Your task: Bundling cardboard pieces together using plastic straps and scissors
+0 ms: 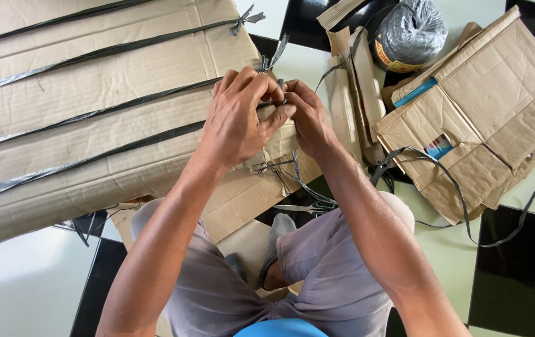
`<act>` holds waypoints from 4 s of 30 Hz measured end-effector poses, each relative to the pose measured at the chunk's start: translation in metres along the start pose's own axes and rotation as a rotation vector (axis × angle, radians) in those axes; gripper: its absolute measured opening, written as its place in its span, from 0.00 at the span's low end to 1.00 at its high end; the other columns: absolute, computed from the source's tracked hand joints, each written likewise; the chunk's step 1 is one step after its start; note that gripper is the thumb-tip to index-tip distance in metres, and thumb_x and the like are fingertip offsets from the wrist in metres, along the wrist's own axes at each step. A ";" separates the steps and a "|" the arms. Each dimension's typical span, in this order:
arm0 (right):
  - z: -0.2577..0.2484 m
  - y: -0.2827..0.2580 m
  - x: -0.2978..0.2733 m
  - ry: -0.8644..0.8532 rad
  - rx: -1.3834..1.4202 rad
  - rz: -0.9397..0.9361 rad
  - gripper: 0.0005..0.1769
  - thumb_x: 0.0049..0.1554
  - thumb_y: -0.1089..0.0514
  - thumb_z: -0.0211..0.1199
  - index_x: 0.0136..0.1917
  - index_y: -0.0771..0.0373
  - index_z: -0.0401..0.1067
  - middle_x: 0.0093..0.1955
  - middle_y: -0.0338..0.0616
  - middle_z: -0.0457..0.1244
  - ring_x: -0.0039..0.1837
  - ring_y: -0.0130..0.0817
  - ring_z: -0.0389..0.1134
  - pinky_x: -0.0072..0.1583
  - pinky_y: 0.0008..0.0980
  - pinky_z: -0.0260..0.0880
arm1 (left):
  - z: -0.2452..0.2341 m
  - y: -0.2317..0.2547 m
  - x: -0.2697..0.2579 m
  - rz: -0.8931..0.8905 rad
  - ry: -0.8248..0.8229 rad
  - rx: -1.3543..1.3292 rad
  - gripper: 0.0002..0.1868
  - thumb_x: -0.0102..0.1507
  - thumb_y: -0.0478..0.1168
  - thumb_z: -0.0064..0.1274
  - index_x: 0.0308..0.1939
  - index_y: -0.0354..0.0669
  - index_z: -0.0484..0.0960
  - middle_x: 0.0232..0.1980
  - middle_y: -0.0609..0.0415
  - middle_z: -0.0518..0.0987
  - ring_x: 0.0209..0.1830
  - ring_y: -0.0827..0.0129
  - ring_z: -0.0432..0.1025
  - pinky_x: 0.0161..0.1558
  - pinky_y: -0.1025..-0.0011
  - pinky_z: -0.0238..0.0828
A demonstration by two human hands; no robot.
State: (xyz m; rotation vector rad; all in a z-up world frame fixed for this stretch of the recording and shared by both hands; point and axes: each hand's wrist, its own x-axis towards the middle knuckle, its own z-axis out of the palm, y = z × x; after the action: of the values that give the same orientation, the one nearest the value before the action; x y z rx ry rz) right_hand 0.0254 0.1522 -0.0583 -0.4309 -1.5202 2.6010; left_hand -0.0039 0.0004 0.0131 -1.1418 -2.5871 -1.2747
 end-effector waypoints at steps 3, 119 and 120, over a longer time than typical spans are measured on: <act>-0.002 0.006 0.001 0.013 -0.036 -0.011 0.05 0.59 0.60 0.59 0.48 0.64 0.70 0.29 0.34 0.58 0.32 0.20 0.61 0.35 0.18 0.59 | 0.001 -0.004 -0.002 -0.009 0.001 -0.008 0.03 0.64 0.34 0.60 0.40 0.45 0.81 0.40 0.47 0.75 0.47 0.53 0.70 0.53 0.51 0.68; -0.109 0.136 -0.102 0.285 -0.480 -0.332 0.10 0.61 0.69 0.65 0.57 0.68 0.76 0.47 0.44 0.66 0.52 0.32 0.70 0.53 0.30 0.75 | 0.163 -0.078 -0.168 -0.425 -0.372 -0.222 0.23 0.68 0.47 0.49 0.65 0.42 0.74 0.55 0.39 0.79 0.60 0.40 0.73 0.60 0.41 0.70; -0.101 0.124 -0.107 0.284 -0.179 -0.284 0.12 0.61 0.67 0.65 0.59 0.71 0.75 0.45 0.38 0.65 0.49 0.20 0.68 0.52 0.23 0.74 | 0.156 -0.065 -0.162 -0.381 -0.311 -0.345 0.29 0.68 0.48 0.52 0.70 0.39 0.69 0.60 0.33 0.77 0.65 0.34 0.69 0.63 0.36 0.66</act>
State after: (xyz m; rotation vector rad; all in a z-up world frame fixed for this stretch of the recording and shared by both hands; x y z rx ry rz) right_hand 0.1635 0.1510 -0.1919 -0.5305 -1.5876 2.1007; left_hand 0.1150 -0.0128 -0.1876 -0.9826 -3.0046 -1.8119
